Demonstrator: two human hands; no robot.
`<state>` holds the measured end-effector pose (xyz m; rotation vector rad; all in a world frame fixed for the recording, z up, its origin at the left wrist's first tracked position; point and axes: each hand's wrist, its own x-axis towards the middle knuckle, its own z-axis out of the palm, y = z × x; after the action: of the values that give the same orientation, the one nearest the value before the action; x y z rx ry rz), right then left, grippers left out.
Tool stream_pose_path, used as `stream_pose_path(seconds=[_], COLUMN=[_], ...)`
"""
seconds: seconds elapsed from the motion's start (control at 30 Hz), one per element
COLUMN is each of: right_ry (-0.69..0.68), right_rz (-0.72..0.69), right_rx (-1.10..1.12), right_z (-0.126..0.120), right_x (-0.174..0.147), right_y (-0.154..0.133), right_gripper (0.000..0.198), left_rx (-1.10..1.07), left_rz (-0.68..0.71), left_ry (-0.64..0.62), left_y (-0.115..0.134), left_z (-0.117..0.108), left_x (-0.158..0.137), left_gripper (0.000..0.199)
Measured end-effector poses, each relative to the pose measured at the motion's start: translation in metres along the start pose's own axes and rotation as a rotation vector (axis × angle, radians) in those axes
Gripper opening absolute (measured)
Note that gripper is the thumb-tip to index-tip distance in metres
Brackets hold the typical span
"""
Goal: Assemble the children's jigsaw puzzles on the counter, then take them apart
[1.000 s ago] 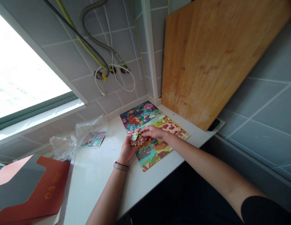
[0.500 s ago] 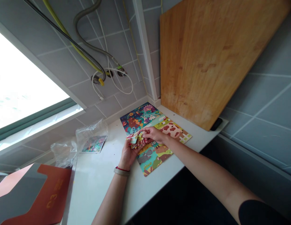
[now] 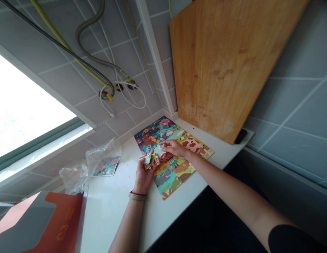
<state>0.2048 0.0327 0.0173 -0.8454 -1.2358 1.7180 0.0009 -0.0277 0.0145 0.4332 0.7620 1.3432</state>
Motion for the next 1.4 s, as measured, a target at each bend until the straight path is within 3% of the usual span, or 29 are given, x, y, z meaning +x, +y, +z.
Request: stream_pose_path(seconds=[0.1, 0.2, 0.37, 0.57, 0.77, 0.93, 1.17, 1.4], right_ry=[0.112, 0.21, 0.27, 0.27, 0.279, 0.272, 0.277, 0.293], right_rz=[-0.104, -0.12, -0.143, -0.208, -0.196, -0.23, -0.279, -0.278], right_rx=[-0.184, -0.297, -0.49, -0.765, -0.865, -0.968, -1.128, -1.193], right_z=[-0.005, -0.015, -0.024, -0.022, -0.029, -0.025, -0.02, -0.019], right_x=[0.011, 0.031, 0.056, 0.051, 0.051, 0.045, 0.041, 0.042], right_y=[-0.002, -0.009, -0.012, 0.005, 0.009, 0.007, 0.006, 0.009], right_gripper=[0.021, 0.011, 0.008, 0.013, 0.012, 0.025, 0.005, 0.011], left_rx=[-0.004, -0.012, -0.049, 0.002, 0.02, 0.023, 0.016, 0.02], left_rz=[0.013, 0.042, -0.006, 0.017, 0.055, 0.057, 0.034, 0.041], left_ry=[0.01, 0.046, 0.064, 0.125, 0.128, 0.136, 0.126, 0.118], left_y=[-0.001, -0.002, -0.003, -0.004, -0.003, -0.003, -0.003, -0.004], left_z=[0.001, 0.001, 0.001, 0.001, 0.001, 0.005, 0.003, -0.002], left_x=[0.0, 0.002, 0.004, 0.004, 0.003, 0.001, 0.003, 0.004], left_gripper=[0.018, 0.02, 0.022, 0.017, 0.015, 0.016, 0.017, 0.016])
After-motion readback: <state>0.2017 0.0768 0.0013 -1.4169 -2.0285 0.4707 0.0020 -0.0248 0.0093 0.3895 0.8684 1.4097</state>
